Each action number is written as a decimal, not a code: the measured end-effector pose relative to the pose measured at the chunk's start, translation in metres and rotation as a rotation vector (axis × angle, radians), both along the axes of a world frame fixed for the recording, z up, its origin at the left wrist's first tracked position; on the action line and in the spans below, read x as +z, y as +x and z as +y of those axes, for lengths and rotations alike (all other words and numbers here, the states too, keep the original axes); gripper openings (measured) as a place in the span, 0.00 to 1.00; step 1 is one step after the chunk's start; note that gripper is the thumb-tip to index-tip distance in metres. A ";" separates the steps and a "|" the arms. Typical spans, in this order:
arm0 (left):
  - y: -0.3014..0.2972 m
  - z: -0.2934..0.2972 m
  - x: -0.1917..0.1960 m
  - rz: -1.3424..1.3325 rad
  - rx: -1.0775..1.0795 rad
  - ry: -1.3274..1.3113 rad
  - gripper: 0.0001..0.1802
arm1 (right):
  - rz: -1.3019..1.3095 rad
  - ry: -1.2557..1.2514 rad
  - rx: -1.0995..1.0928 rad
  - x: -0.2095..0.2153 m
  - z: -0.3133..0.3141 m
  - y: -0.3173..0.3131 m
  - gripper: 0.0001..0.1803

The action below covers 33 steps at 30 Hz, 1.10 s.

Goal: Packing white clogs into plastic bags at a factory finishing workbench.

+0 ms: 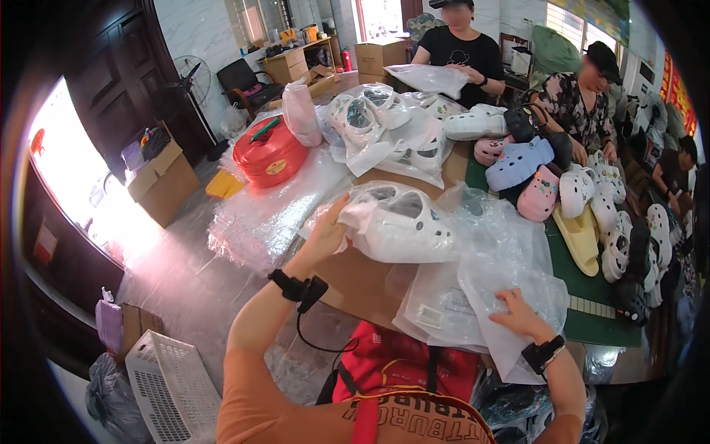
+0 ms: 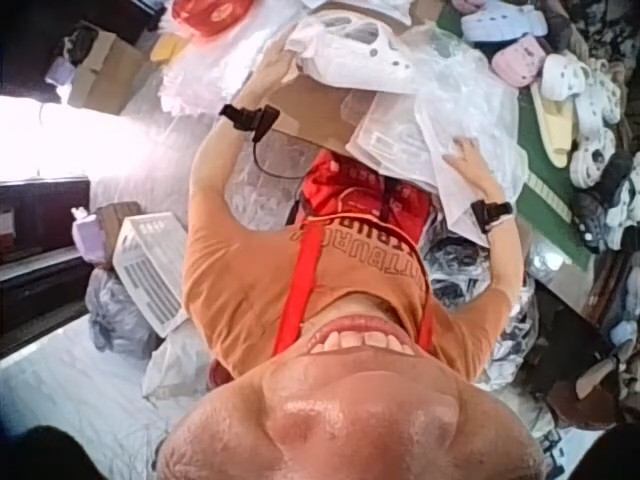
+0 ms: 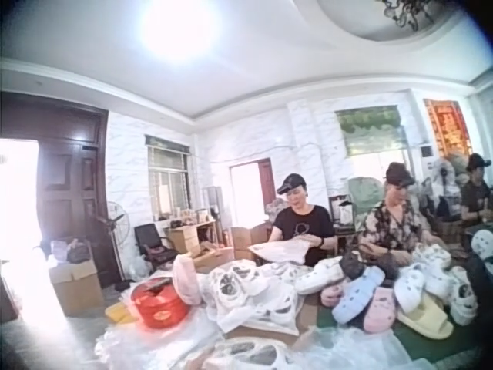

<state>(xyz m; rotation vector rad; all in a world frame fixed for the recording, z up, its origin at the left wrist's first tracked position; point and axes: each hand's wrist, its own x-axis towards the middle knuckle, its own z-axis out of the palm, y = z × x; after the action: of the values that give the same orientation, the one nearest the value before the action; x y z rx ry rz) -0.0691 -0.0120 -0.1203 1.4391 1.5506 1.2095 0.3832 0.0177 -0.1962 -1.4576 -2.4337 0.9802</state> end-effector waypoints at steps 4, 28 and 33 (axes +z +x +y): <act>-0.008 0.015 0.048 0.113 -0.046 0.031 0.20 | -0.048 -0.181 0.119 0.026 0.003 0.010 0.42; -0.091 0.119 0.292 0.175 0.454 0.513 0.22 | -0.395 -0.193 0.115 0.000 0.004 0.046 0.65; -0.116 0.191 0.313 0.447 0.605 0.434 0.23 | -0.364 -0.200 0.124 0.004 0.005 0.043 0.63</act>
<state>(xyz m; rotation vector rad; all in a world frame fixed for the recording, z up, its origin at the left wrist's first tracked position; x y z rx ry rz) -0.1854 0.1795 0.1923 1.6479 2.2396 1.7400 0.4260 0.0227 -0.1923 -1.6975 -2.7777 1.0946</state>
